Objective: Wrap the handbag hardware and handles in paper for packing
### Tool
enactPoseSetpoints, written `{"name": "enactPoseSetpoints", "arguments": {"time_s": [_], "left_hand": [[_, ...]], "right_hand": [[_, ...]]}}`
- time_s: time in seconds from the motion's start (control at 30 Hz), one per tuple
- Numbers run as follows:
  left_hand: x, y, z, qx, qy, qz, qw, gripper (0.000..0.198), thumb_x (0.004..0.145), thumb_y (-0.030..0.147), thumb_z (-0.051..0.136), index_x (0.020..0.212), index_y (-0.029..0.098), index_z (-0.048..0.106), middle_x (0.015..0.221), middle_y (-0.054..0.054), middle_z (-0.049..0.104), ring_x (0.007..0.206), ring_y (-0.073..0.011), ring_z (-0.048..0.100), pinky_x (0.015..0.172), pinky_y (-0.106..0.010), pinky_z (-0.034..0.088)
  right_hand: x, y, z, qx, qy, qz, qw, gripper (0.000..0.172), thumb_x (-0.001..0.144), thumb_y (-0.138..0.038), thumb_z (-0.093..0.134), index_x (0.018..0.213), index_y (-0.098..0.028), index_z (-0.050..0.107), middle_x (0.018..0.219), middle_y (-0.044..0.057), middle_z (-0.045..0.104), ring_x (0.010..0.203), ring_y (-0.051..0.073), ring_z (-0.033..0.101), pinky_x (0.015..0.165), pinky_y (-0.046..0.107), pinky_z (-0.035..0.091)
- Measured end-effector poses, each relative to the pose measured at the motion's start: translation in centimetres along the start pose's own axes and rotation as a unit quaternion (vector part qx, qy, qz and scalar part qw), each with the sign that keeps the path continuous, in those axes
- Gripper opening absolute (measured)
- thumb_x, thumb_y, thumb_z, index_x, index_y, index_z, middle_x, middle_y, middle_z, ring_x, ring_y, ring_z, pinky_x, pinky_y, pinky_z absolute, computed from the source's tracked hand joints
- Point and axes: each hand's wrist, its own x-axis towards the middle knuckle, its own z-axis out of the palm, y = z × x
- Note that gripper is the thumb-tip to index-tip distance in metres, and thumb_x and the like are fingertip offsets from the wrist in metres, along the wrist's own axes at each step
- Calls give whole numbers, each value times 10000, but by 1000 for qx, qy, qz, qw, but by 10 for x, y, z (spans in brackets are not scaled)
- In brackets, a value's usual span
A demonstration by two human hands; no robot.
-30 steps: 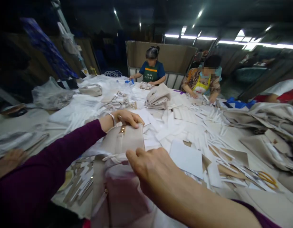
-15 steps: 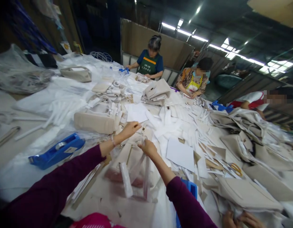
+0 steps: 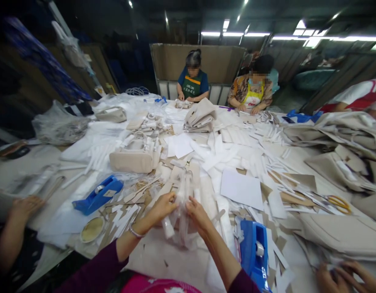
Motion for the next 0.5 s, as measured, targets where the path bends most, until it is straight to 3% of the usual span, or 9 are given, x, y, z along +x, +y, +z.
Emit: {"name": "enactPoseSetpoints", "arguments": {"time_s": [0.13,0.2,0.3,0.4,0.5], "left_hand": [[-20,18,-6,-220,-37,-19,975,308,773,357,540,1021,189,464,736,5,595,540,-136,588,520,-249,446],[-23,25,-26,-267,-25,-43,962,444,762,376,581,1136,193,427,704,17,591,463,-114,555,458,-225,426],[-11,27,-73,-293,11,-60,954,520,692,302,674,1144,144,473,633,30,564,425,-74,484,412,-181,371],[20,14,-118,-287,25,-67,955,482,633,202,702,1078,105,543,697,-11,604,454,-52,453,410,-166,342],[54,-12,-140,-199,83,-72,974,391,688,166,623,1069,101,561,706,-31,623,436,-47,400,409,-178,302]], "right_hand": [[-36,2,-15,22,-47,15,999,650,565,-299,788,1156,-183,545,809,14,611,702,148,585,681,282,450],[-46,-11,-21,32,-76,0,997,588,590,-277,767,1136,-191,568,822,15,609,687,146,582,666,286,461],[-46,-43,-36,69,-90,-16,993,558,632,-270,731,1159,-216,558,812,8,604,638,132,569,601,269,471],[-22,-74,-60,69,-32,-50,996,591,650,-247,701,1212,-225,521,740,-7,581,604,116,547,514,220,441],[17,-91,-85,-13,73,-91,993,567,684,-233,631,1235,-215,498,816,29,606,660,144,575,546,253,463]]}}
